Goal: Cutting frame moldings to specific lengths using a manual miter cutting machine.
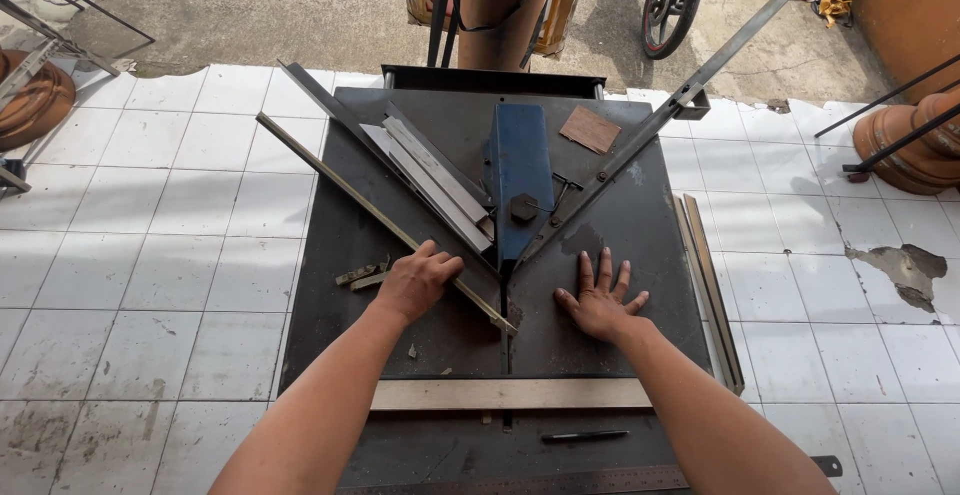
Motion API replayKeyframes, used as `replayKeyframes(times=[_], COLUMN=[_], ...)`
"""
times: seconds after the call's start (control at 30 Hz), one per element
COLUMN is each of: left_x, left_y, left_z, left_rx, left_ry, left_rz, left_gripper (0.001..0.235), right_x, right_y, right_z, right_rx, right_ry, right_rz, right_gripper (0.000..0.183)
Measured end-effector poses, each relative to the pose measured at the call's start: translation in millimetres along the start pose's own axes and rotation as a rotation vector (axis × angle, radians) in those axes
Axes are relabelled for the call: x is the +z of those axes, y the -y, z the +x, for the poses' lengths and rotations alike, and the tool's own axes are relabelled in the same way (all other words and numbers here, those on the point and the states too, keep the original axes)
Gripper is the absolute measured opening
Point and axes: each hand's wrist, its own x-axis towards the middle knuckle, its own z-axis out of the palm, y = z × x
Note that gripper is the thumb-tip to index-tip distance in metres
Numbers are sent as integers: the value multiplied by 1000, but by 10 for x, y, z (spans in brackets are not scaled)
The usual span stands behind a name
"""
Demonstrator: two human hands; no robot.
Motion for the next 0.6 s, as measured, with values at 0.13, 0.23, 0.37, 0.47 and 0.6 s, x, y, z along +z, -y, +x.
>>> replayKeyframes(times=[0.13, 0.23, 0.37, 0.47, 0.6], left_x=[-389, -579, -407, -339, -307], left_y=[-57, -229, -472, -570, -481], left_z=[141, 118, -17, -7, 95], left_rx=[92, -45, -606, -852, -820], left_ry=[90, 190, -27, 48, 160], left_rz=[33, -90, -287, -381, -306], left_gripper=[26, 38, 74, 95, 96], right_x=[0, 2, 10, -2, -1], right_y=[-4, 14, -5, 4, 18], right_z=[27, 2, 24, -25, -11], right_rx=[-7, 9, 8, 11, 14], right_ry=[-5, -7, -9, -7, -9], right_rz=[-6, -14, -11, -4, -21], right_gripper=[96, 94, 95, 95, 94])
